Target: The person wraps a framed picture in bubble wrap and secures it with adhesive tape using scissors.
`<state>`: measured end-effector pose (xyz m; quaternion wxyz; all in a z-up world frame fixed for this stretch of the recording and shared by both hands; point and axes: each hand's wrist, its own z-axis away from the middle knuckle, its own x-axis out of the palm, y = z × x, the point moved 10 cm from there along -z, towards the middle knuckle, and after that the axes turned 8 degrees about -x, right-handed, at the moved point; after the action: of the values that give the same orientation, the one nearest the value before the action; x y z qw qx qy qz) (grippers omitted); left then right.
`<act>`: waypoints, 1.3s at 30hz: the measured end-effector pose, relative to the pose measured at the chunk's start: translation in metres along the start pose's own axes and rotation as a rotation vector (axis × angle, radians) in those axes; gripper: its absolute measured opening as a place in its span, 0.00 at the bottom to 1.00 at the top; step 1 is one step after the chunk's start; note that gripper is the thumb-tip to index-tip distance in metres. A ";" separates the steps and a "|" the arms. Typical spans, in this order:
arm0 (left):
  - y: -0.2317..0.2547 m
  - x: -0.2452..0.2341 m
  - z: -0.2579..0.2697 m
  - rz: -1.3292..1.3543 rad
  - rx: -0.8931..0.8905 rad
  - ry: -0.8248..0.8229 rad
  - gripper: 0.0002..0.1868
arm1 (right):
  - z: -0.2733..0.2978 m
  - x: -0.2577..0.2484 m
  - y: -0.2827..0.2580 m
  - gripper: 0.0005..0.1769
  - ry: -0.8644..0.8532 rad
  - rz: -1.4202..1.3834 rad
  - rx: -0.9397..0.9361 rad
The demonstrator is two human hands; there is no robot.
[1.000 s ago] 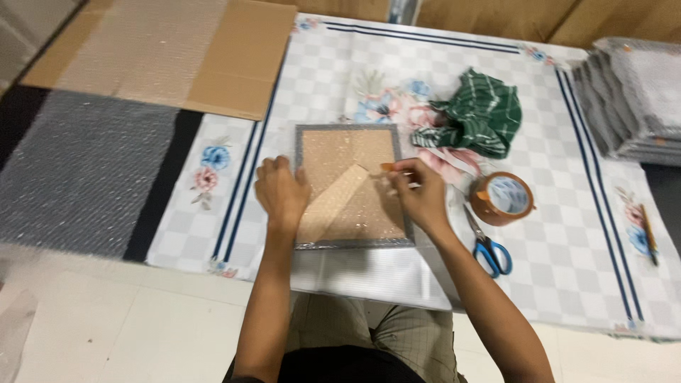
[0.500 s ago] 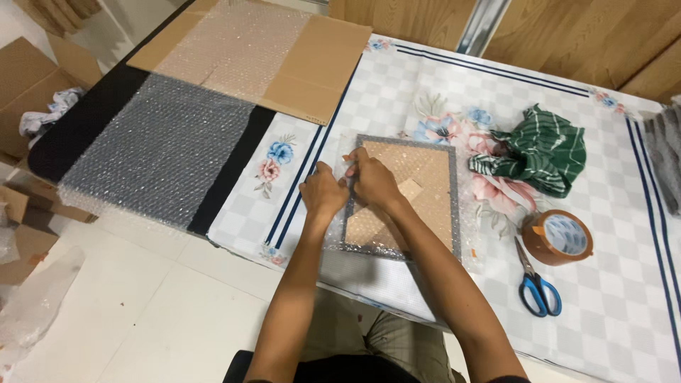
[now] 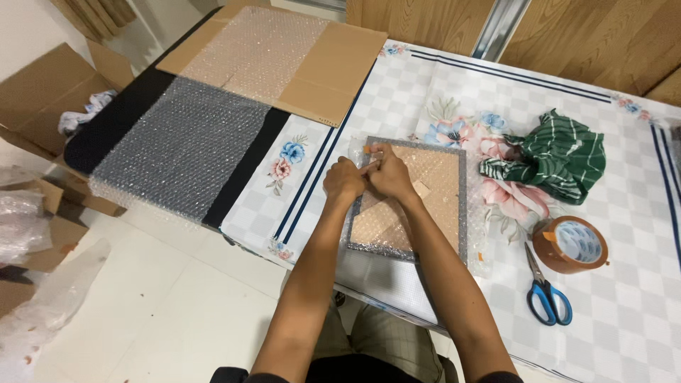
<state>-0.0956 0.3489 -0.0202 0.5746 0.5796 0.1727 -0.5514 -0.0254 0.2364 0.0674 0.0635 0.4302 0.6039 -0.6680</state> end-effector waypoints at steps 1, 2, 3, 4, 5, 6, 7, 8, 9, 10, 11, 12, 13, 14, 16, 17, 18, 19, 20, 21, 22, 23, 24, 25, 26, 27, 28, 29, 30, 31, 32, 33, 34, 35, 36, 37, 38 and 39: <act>-0.001 0.002 -0.004 0.023 0.001 -0.008 0.31 | -0.001 -0.006 0.001 0.25 0.055 -0.006 -0.007; -0.002 0.006 -0.006 0.048 0.003 -0.016 0.32 | 0.000 -0.013 0.002 0.26 0.111 -0.010 -0.014; -0.001 -0.006 0.008 0.040 0.005 -0.013 0.32 | -0.002 -0.010 0.004 0.26 0.115 -0.017 -0.014; 0.002 -0.020 0.019 0.099 -0.002 -0.013 0.34 | -0.007 -0.011 0.005 0.27 0.137 -0.043 -0.005; 0.004 -0.034 0.030 0.157 -0.008 -0.013 0.37 | -0.013 -0.012 0.006 0.28 0.160 -0.068 0.004; 0.006 -0.040 0.039 0.154 -0.007 -0.006 0.37 | -0.014 -0.011 0.004 0.28 0.162 -0.073 -0.003; 0.006 -0.048 0.048 0.230 -0.005 0.015 0.35 | -0.015 -0.006 0.002 0.30 0.132 -0.038 -0.009; 0.003 -0.054 0.058 0.305 -0.008 0.032 0.34 | -0.015 0.001 0.000 0.33 0.097 -0.003 -0.011; -0.002 -0.053 0.059 0.301 -0.012 0.035 0.34 | -0.012 -0.001 -0.004 0.33 0.094 -0.008 -0.013; -0.007 -0.055 0.058 0.385 0.000 0.057 0.31 | -0.010 -0.001 -0.010 0.29 0.074 0.039 -0.034; -0.012 -0.057 0.058 0.469 0.013 0.079 0.29 | -0.008 -0.001 -0.016 0.26 0.053 0.086 -0.055; -0.014 -0.054 0.055 0.466 0.011 0.078 0.29 | -0.004 -0.005 -0.023 0.26 0.051 0.083 -0.054; -0.018 -0.051 0.052 0.497 0.013 0.084 0.29 | 0.000 -0.005 -0.035 0.27 0.020 0.111 -0.105; -0.020 -0.049 0.049 0.530 0.016 0.089 0.28 | 0.003 -0.005 -0.047 0.28 -0.010 0.140 -0.157; -0.021 -0.049 0.054 0.531 -0.009 0.094 0.30 | -0.006 0.017 -0.026 0.31 -0.047 0.244 -0.144; -0.022 -0.049 0.057 0.533 -0.032 0.100 0.31 | -0.010 0.029 -0.014 0.34 -0.082 0.350 -0.131; -0.022 -0.051 0.060 0.535 -0.034 0.100 0.31 | -0.007 0.023 -0.019 0.34 -0.084 0.351 -0.132; -0.021 -0.053 0.062 0.541 -0.034 0.110 0.31 | -0.004 0.020 -0.023 0.34 -0.109 0.284 -0.131; -0.021 -0.056 0.065 0.547 -0.034 0.121 0.31 | -0.002 0.017 -0.028 0.33 -0.133 0.216 -0.130; -0.016 -0.060 0.074 0.548 -0.035 0.121 0.31 | 0.000 0.014 -0.029 0.33 -0.135 0.217 -0.131; -0.011 -0.065 0.085 0.535 -0.023 0.129 0.31 | 0.002 0.014 -0.028 0.33 -0.160 0.150 -0.107; -0.005 -0.070 0.095 0.521 -0.012 0.137 0.32 | 0.005 0.015 -0.026 0.33 -0.185 0.084 -0.083; -0.003 -0.066 0.095 0.523 -0.015 0.139 0.32 | 0.002 0.015 -0.025 0.33 -0.188 0.085 -0.085; 0.002 -0.066 0.096 0.505 0.015 0.161 0.29 | -0.001 0.008 -0.022 0.32 -0.120 0.043 -0.054; 0.007 -0.065 0.097 0.485 0.045 0.183 0.28 | -0.003 0.001 -0.018 0.32 -0.052 0.000 -0.022; 0.005 -0.059 0.089 0.486 0.044 0.184 0.28 | -0.005 0.005 -0.016 0.32 -0.054 0.000 -0.023; 0.009 -0.059 0.084 0.385 0.107 0.270 0.29 | -0.006 -0.005 -0.014 0.30 0.075 -0.058 -0.025; 0.014 -0.059 0.080 0.282 0.170 0.355 0.31 | -0.006 -0.014 -0.011 0.28 0.204 -0.117 -0.026; 0.016 -0.054 0.079 0.284 0.170 0.355 0.31 | -0.004 -0.014 -0.015 0.28 0.204 -0.115 -0.027; 0.025 -0.057 0.084 0.156 0.236 0.473 0.31 | -0.002 -0.015 -0.015 0.31 0.212 -0.093 0.017; 0.033 -0.059 0.091 0.024 0.299 0.590 0.31 | 0.001 -0.014 -0.015 0.36 0.218 -0.073 0.062; 0.033 -0.058 0.093 0.024 0.297 0.589 0.31 | -0.005 -0.008 -0.006 0.36 0.216 -0.072 0.063; 0.038 -0.065 0.104 -0.065 0.315 0.717 0.30 | -0.011 -0.005 0.006 0.37 0.234 -0.044 0.081; 0.043 -0.070 0.115 -0.156 0.332 0.845 0.28 | -0.017 -0.002 0.016 0.38 0.253 -0.016 0.099; 0.043 -0.073 0.115 -0.155 0.330 0.845 0.28 | -0.020 0.000 0.024 0.38 0.252 -0.015 0.098; 0.047 -0.075 0.118 -0.207 0.339 0.868 0.28 | -0.024 -0.001 0.030 0.37 0.269 -0.013 0.070; 0.050 -0.077 0.120 -0.260 0.347 0.890 0.28 | -0.027 -0.001 0.035 0.37 0.286 -0.011 0.042; 0.051 -0.085 0.129 -0.259 0.345 0.890 0.28 | -0.023 -0.002 0.027 0.37 0.285 -0.010 0.041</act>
<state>-0.1386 0.2611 0.1101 0.2676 0.8193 0.3782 -0.3380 0.0031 0.2482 0.0509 -0.0351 0.5187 0.5951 -0.6128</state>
